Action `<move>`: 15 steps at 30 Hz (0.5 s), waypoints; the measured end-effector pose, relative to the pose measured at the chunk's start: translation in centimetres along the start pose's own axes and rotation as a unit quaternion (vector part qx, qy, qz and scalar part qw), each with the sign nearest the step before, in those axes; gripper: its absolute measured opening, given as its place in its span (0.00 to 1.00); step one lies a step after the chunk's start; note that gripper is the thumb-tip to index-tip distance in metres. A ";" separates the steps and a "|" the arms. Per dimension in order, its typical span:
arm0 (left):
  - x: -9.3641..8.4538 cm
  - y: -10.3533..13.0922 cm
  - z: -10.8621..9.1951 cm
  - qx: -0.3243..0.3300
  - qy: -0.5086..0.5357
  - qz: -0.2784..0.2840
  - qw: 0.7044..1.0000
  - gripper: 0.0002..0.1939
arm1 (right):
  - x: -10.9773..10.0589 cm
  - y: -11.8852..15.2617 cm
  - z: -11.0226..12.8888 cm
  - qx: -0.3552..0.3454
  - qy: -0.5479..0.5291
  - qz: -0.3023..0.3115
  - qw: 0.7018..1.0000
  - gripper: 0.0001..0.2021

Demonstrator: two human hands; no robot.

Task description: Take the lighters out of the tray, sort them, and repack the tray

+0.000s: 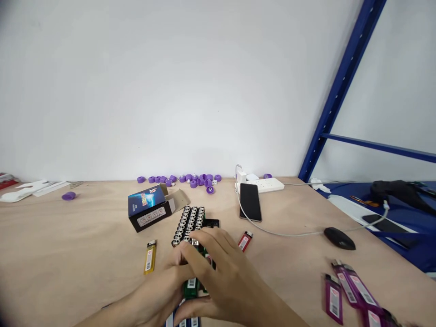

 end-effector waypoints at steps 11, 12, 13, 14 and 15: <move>-1.6 -1.5 2.3 -0.033 -0.187 0.134 0.973 0.26 | 2.7 5.6 0.0 0.340 -0.257 -0.083 0.901 0.18; -1.6 -1.4 3.1 -0.025 -0.191 0.130 0.973 0.25 | 2.7 5.7 0.5 0.345 -0.259 -0.080 0.899 0.18; -1.7 -1.3 4.0 -0.014 -0.189 0.119 0.975 0.24 | 2.6 5.6 1.0 0.350 -0.258 -0.079 0.897 0.19; -1.9 -1.2 5.0 -0.005 -0.182 0.109 0.977 0.23 | 2.6 5.5 1.4 0.351 -0.254 -0.077 0.898 0.19; -2.2 -1.2 6.1 -0.006 -0.171 0.107 0.979 0.22 | 2.5 5.4 1.7 0.343 -0.250 -0.074 0.902 0.18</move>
Point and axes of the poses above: each hand's wrist, its own y-axis away from the middle knuckle, its own x-axis out of the palm, z = x × y, the point moved 1 cm from there along -y, towards the middle knuckle, and after that the axes turned 4 degrees about -x, right-handed, at the moved point
